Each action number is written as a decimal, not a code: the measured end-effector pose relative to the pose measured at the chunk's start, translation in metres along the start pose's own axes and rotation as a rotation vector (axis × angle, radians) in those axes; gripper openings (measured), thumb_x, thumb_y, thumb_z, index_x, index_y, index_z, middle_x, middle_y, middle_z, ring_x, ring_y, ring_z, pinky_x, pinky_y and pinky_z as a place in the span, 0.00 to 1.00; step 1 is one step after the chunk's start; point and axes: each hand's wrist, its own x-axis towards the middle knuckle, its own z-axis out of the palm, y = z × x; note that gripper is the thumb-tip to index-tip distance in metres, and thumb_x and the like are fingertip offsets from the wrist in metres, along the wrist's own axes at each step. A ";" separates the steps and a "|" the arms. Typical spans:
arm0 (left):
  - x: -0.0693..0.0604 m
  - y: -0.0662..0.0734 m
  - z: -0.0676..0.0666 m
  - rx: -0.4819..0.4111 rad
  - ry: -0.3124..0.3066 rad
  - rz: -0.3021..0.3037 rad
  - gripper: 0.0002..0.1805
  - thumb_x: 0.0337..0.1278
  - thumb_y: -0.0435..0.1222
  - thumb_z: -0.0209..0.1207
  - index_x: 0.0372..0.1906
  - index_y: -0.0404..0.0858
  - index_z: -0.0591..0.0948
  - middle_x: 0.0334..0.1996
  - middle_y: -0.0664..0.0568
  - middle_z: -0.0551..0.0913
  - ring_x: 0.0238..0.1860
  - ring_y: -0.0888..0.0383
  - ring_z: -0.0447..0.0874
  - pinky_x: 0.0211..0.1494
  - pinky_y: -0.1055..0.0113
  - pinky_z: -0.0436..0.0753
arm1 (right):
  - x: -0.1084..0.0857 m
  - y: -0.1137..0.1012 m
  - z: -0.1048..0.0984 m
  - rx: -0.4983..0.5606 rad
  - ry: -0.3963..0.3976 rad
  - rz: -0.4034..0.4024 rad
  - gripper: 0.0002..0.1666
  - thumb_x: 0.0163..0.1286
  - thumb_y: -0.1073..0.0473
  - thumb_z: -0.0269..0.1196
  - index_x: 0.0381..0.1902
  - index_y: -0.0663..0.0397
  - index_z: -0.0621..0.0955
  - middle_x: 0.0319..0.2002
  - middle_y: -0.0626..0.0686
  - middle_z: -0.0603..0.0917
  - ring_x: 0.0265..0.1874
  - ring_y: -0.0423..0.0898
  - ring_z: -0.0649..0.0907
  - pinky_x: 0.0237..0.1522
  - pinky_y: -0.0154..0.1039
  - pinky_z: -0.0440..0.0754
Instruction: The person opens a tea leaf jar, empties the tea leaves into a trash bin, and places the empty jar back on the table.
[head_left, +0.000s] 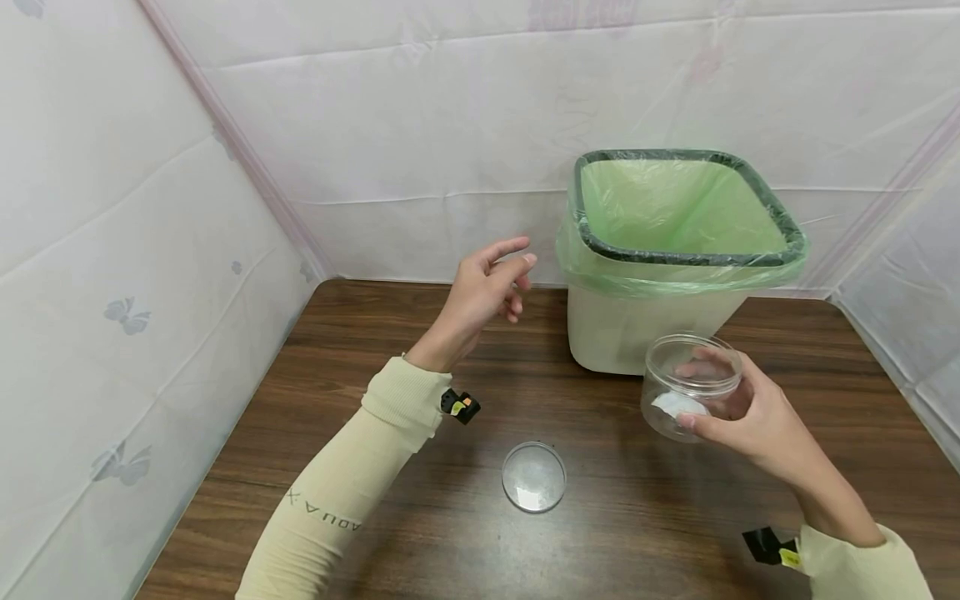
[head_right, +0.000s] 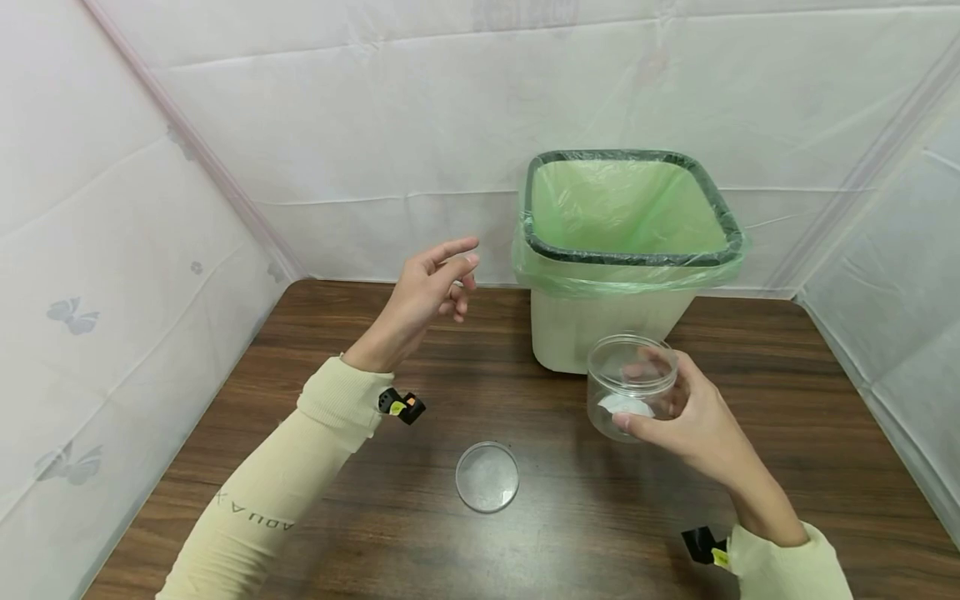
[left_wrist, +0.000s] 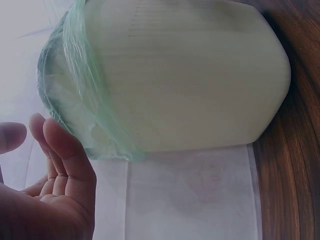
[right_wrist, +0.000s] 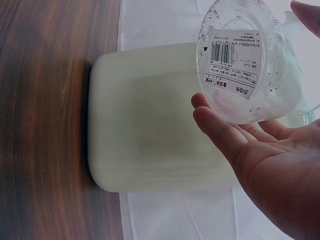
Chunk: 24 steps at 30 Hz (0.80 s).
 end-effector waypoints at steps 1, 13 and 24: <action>0.000 0.000 0.000 0.001 0.000 -0.001 0.22 0.70 0.42 0.60 0.66 0.46 0.77 0.29 0.47 0.81 0.18 0.58 0.76 0.24 0.64 0.81 | 0.000 0.000 0.000 -0.012 0.002 0.001 0.46 0.59 0.78 0.69 0.72 0.59 0.64 0.57 0.44 0.81 0.44 0.41 0.87 0.34 0.36 0.86; -0.002 -0.001 0.001 0.016 0.007 -0.009 0.23 0.70 0.41 0.61 0.67 0.45 0.77 0.29 0.47 0.82 0.18 0.58 0.75 0.23 0.66 0.80 | -0.003 0.005 0.006 -0.030 -0.012 0.044 0.46 0.60 0.74 0.71 0.73 0.59 0.63 0.57 0.45 0.82 0.39 0.43 0.86 0.32 0.36 0.85; -0.006 -0.003 -0.001 0.017 0.013 -0.011 0.22 0.69 0.41 0.61 0.66 0.46 0.78 0.28 0.47 0.81 0.18 0.58 0.75 0.24 0.66 0.80 | -0.003 0.013 0.016 -0.039 -0.035 0.042 0.46 0.60 0.71 0.72 0.73 0.61 0.64 0.60 0.51 0.82 0.42 0.43 0.85 0.36 0.34 0.83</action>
